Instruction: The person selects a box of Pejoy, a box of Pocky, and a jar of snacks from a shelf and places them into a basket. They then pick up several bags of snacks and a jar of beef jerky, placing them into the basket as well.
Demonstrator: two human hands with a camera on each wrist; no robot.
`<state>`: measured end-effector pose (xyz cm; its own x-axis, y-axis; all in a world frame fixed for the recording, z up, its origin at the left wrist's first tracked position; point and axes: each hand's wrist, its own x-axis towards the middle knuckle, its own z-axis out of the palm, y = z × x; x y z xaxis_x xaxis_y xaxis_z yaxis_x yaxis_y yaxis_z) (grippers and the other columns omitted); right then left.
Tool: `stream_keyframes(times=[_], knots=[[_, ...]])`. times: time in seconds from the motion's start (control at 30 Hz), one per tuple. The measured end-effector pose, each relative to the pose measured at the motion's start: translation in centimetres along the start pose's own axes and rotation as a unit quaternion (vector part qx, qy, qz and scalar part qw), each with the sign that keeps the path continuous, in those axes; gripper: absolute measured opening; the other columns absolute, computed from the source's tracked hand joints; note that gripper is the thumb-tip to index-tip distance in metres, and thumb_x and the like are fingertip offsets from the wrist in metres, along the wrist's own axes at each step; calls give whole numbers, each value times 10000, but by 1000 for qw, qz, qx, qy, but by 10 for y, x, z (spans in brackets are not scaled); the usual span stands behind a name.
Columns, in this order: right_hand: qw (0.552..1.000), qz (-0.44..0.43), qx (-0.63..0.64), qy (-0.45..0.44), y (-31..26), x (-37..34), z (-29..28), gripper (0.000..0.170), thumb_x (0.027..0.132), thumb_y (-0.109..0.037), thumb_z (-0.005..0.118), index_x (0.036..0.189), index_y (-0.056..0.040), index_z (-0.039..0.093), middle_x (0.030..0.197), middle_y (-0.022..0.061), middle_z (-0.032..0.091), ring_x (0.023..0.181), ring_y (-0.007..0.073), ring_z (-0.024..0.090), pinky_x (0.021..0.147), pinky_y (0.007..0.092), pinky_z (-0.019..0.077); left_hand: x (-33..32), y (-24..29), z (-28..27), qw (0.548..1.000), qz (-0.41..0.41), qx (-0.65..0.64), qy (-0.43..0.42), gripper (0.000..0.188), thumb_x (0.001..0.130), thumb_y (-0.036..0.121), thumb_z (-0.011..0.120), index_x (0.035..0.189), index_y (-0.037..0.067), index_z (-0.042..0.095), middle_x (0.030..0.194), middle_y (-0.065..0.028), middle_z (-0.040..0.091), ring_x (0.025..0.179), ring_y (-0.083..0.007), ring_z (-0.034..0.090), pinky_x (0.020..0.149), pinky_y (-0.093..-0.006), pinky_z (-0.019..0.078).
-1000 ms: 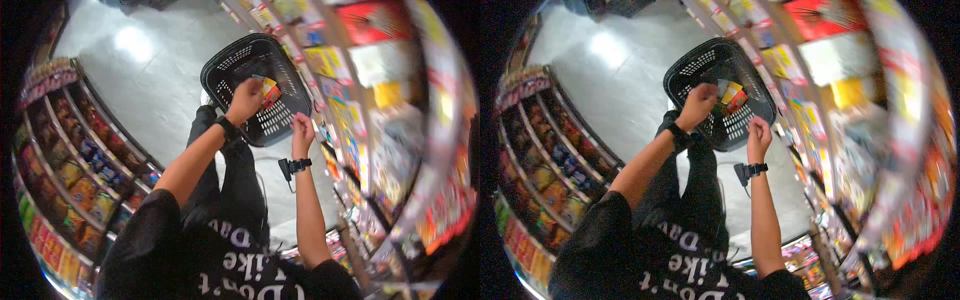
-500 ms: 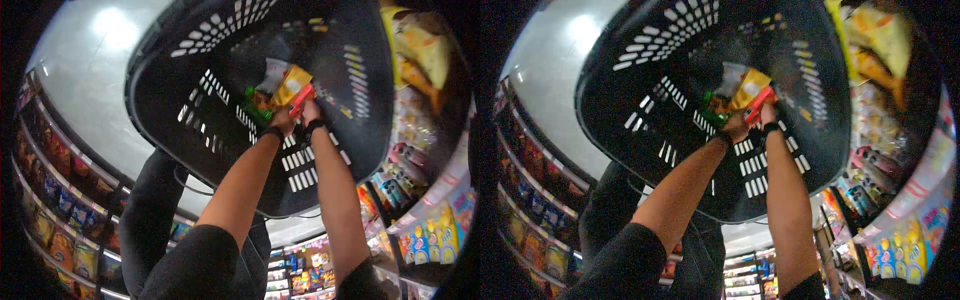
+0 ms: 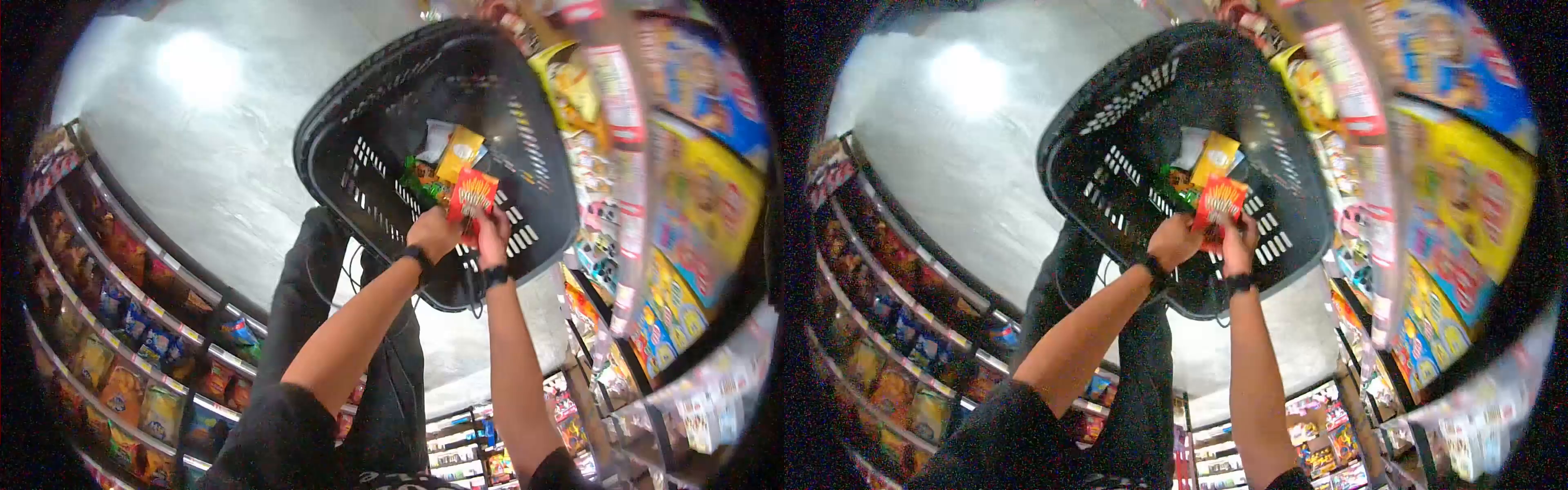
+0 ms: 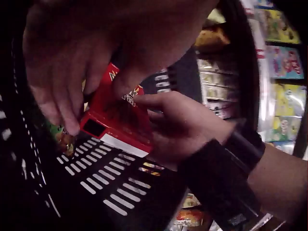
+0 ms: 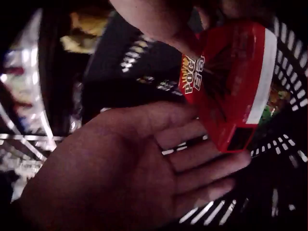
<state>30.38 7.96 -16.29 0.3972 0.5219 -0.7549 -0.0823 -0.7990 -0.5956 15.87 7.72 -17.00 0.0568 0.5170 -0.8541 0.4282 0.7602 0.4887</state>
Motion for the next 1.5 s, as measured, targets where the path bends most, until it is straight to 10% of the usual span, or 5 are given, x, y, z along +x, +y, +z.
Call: stream_keyframes(times=[0.2, 0.5, 0.9, 1.5], knots=[[972, -116, 197, -54, -103, -165, -12, 347, 925, -46, 713, 1227, -23, 544, 1254, 85, 610, 1160, 167, 565, 1045, 344, 440, -167, 97, -128, 991, 132, 8, -4, 298, 867, 198, 610, 1098, 42, 715, 982, -251, 705, 931, -412, 685, 791, -476, 541], [866, -203, 430, -153, -303, -315, -7, 276, 980, -33, 608, 1248, -21, 546, 1260, 86, 622, 1202, 190, 585, 1038, 398, 481, -303, 230, -206, 858, 317, -396, -75, 285, 1016, 66, 594, 1269, -60, 634, 1106, -43, 609, 1010, -114, 606, 873, -254, 502], [856, -504, 59, 95, -436, -293, -52, 300, 934, -115, 733, 1160, 44, 618, 952, -5, 643, 842, 37, 564, 730, 202, 475, -266, 389, -227, 724, 668, -99, 141, 271, 930, 39, 656, 1198, -4, 665, 1097, -167, 704, 976, -240, 682, 808, -335, 523], [817, -543, -3, 192, -483, -238, -41, 387, 862, -104, 729, 1211, 43, 646, 1017, 165, 705, 800, 185, 683, 663, 317, 553, -229, 441, -220, 704, 665, 12, 251, 216, 896, 29, 671, 1103, -30, 660, 975, -146, 628, 836, -273, 653, 715, -373, 526]])
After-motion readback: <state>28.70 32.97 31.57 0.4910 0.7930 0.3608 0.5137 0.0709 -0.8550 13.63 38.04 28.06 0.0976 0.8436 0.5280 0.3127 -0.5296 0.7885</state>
